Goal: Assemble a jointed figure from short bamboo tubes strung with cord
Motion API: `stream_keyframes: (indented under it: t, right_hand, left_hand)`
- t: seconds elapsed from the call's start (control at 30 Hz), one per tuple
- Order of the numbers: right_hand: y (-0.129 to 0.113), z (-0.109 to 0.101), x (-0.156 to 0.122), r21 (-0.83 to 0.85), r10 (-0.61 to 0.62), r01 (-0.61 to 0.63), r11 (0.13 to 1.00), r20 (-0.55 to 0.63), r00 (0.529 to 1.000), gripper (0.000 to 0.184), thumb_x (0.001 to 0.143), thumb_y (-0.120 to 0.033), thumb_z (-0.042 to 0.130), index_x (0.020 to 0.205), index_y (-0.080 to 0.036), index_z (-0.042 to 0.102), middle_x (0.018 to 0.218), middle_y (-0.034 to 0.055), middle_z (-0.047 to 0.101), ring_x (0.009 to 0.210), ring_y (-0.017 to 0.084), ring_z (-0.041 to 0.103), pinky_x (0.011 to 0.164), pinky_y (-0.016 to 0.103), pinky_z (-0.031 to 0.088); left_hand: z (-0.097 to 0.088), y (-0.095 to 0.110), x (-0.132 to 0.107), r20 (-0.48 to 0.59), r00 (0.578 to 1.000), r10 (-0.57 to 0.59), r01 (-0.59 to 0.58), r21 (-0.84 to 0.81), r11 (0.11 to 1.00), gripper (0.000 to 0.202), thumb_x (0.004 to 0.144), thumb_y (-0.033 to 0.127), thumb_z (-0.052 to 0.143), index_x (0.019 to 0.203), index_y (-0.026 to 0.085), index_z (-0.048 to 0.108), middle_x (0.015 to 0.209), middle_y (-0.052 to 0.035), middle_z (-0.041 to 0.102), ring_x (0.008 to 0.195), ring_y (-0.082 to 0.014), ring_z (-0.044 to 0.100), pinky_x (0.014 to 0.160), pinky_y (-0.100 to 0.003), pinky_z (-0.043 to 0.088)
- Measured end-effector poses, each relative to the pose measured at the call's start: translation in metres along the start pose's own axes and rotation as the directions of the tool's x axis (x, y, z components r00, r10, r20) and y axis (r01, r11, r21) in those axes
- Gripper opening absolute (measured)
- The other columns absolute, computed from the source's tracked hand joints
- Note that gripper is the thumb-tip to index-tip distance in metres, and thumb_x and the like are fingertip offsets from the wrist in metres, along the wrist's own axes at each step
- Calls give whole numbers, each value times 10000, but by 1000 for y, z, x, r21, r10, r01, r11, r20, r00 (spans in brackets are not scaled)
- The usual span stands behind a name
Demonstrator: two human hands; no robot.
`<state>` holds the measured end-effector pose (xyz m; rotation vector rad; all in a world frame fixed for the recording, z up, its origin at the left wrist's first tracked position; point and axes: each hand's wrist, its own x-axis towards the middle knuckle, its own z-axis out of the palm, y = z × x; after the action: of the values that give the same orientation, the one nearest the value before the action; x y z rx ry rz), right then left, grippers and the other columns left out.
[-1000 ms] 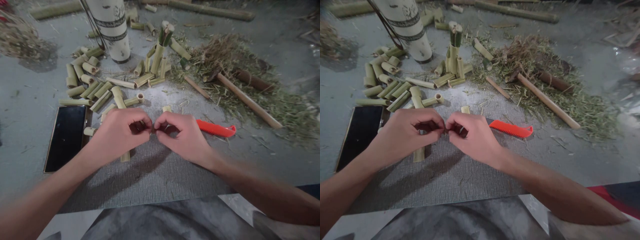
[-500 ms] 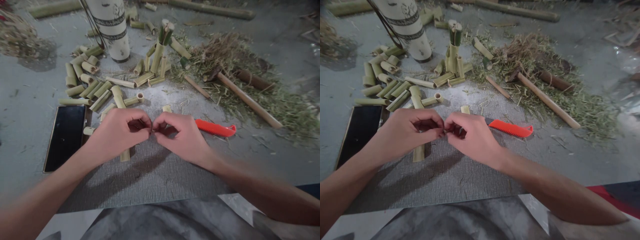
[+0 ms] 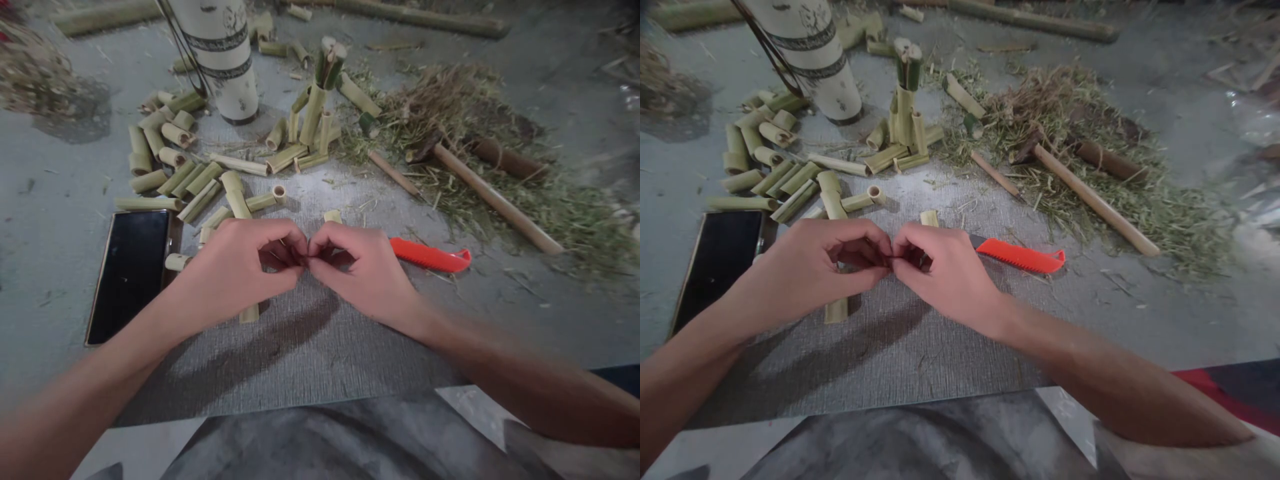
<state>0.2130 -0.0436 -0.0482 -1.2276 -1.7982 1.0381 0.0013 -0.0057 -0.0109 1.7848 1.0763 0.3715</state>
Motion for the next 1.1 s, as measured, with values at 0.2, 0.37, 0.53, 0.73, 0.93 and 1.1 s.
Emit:
stream_keyframes:
  t: [0.2, 0.37, 0.53, 0.73, 0.93, 1.1]
  right_hand:
    - [0, -6, 1, -5, 3, -3, 1000, 20, 1000, 101, 978, -144, 675, 903, -211, 664, 767, -52, 669, 696, 112, 611, 673, 269, 454]
    - [2, -29, 6, -329, -204, 187, 926, -18, 979, 174, 1028, -130, 600, 901, -222, 674, 829, -3, 667, 736, 145, 575, 698, 323, 424]
    - [10, -38, 6, -546, -265, 318, 775, 177, 948, 160, 1036, -132, 599, 955, -199, 720, 990, 55, 676, 920, 215, 619, 846, 400, 424]
    - [5, -26, 1, -761, -193, 360, 539, 304, 933, 265, 1067, -62, 515, 933, -189, 704, 1063, 95, 668, 980, 260, 548, 840, 433, 339]
    - [2, -28, -4, -772, -175, 308, 556, 253, 951, 240, 1120, -109, 484, 956, -193, 638, 1083, 99, 680, 1004, 265, 558, 848, 430, 332]
    - [2, -27, -4, -627, -206, 286, 725, 198, 958, 237, 1157, -213, 493, 957, -212, 620, 1014, 74, 683, 971, 236, 577, 895, 406, 380]
  left_hand:
    - [-4, -3, -1, -17, 1000, -3, 4, 58, 998, 96, 952, 300, 761, 889, 248, 812, 809, 16, 810, 704, -161, 748, 612, -236, 533]
    - [-4, -3, 0, -60, 998, 7, -2, 75, 997, 89, 926, 277, 758, 856, 264, 811, 798, 22, 818, 701, -168, 762, 619, -249, 543]
    - [-3, -5, -1, -96, 995, -6, 9, 34, 999, 106, 927, 282, 737, 859, 261, 816, 795, 4, 831, 725, -190, 787, 651, -272, 590]
    - [-1, -9, 0, -103, 994, -42, 38, -40, 998, 85, 909, 290, 752, 862, 257, 815, 808, 0, 835, 769, -212, 807, 679, -284, 633]
    - [-1, -13, 0, -81, 995, -51, 44, -88, 995, 69, 925, 254, 750, 885, 260, 806, 856, 6, 840, 809, -202, 816, 715, -269, 646]
    - [0, -11, 2, -61, 997, -50, 40, -149, 988, 60, 912, 238, 763, 865, 241, 801, 862, -7, 835, 835, -203, 815, 760, -281, 660]
